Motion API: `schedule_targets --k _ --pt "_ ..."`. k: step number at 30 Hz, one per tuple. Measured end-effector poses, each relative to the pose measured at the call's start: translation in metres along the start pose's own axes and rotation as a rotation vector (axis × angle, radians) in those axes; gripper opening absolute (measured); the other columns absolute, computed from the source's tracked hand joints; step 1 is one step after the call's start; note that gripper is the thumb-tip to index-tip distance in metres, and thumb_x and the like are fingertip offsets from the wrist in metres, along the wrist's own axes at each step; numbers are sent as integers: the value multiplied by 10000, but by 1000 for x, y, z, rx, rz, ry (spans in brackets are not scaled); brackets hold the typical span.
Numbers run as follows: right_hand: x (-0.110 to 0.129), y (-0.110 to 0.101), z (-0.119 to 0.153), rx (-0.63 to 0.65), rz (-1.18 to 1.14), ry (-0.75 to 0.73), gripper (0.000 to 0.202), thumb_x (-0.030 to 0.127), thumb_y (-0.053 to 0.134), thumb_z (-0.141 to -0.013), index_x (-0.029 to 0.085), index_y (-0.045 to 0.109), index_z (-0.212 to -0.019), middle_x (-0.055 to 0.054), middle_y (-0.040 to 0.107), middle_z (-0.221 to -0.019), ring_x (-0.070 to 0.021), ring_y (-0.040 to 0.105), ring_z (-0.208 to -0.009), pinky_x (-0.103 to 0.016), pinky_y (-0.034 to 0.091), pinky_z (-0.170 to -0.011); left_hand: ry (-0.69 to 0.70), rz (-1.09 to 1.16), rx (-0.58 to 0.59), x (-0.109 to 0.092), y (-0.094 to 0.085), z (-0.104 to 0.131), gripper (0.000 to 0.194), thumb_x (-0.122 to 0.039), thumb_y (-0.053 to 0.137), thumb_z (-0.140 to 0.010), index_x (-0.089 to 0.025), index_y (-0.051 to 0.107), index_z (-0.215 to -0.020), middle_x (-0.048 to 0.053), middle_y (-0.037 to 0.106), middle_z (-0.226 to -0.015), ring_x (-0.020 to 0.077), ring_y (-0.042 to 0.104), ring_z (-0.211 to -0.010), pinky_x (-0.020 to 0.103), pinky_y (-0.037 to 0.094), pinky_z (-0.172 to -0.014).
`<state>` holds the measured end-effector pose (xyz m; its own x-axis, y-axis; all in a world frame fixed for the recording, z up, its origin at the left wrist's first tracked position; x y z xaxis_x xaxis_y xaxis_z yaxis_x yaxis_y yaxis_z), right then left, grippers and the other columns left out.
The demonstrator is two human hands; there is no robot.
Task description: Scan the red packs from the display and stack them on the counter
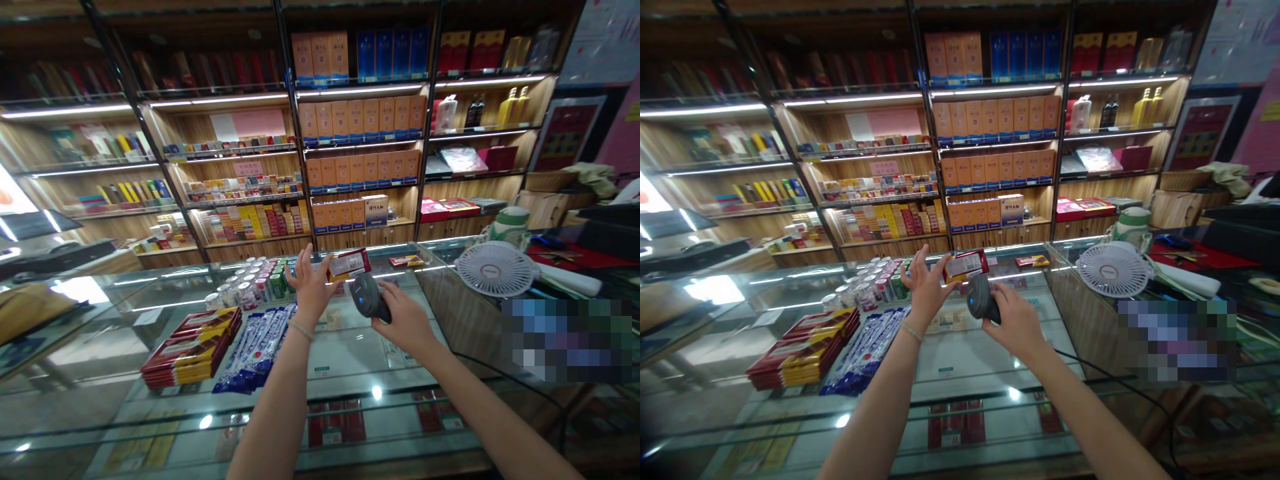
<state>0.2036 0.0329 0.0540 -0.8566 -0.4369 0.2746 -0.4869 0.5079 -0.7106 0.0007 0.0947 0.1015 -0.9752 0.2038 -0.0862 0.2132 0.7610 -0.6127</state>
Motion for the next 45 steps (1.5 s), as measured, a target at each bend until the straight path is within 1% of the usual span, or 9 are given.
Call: schedule_targets --k 3,5,17,33,36,38,41,43,45 --pt "-10 -7 0 43 -36 171 341 360 590 -838 220 634 -1145 -75 756 -981 -273 715 -866 -338 475 -715 -15 6 -12 0 -2 0 582 -449 803 -808 -368 642 -1361 150 355 -1657 372 314 -1524 691 100 -1218" --pt "-13 -9 0 80 -60 236 347 378 600 -835 230 624 -1148 -46 742 -847 -275 711 -800 -316 428 -670 -20 6 -14 0 -4 -1 586 -443 804 -808 -366 639 -1365 150 356 -1655 375 313 -1525 697 102 -1216" --pt "-14 -5 -1 172 -191 303 401 338 639 -787 222 597 -1168 -61 745 -873 -288 699 -814 -300 364 -654 -41 1 8 2 -3 -1 601 -441 788 -821 -367 616 -1393 154 334 -1663 366 304 -1529 687 111 -1219" --pt "-12 -8 -1 115 51 227 295 377 621 -815 256 680 -1077 -29 753 -783 -257 700 -739 -298 383 -625 -41 -7 1 2 -3 0 607 -460 793 -812 -372 618 -1387 147 325 -1674 378 312 -1525 683 97 -1219" --pt "-11 -5 -2 107 52 161 305 364 603 -833 233 672 -1099 -57 765 -914 -266 713 -826 -332 468 -690 -44 -2 3 2 -3 0 611 -465 794 -810 -372 618 -1388 150 324 -1673 382 313 -1524 688 95 -1217" --pt "-8 -6 -4 50 52 51 347 338 632 -813 207 672 -1131 -117 732 -1185 -301 685 -1080 -400 515 -875 -38 1 1 2 -4 0 608 -476 788 -816 -368 617 -1390 153 328 -1670 375 310 -1527 683 103 -1218" --pt "-3 -8 -5 -33 131 -89 371 351 715 -756 180 700 -1085 -174 529 -1510 -389 404 -1451 -572 333 -1175 -28 5 -4 1 -5 0 614 -492 786 -817 -356 618 -1392 165 327 -1666 367 301 -1532 670 124 -1219" --pt "-2 -7 -4 -52 188 -124 342 390 746 -745 187 712 -1018 -173 461 -1571 -417 257 -1526 -657 188 -1224 -24 4 -4 1 -4 0 620 -498 787 -815 -356 616 -1394 169 324 -1666 366 298 -1533 676 122 -1216" --pt "-1 -5 -3 -55 216 -137 325 413 756 -748 197 712 -987 -167 432 -1595 -408 207 -1547 -677 122 -1232 -22 0 -3 2 -4 0 620 -495 787 -816 -359 613 -1395 166 324 -1667 367 300 -1532 690 106 -1213"
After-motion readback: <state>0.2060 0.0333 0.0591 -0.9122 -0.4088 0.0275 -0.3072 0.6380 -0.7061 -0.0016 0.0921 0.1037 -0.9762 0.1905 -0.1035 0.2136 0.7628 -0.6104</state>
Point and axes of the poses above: each hand's wrist, its own z-axis away from the middle knuckle, its own y-axis out of the palm, x = y × z, the point moved 6 cm from there along -z, towards the middle knuckle
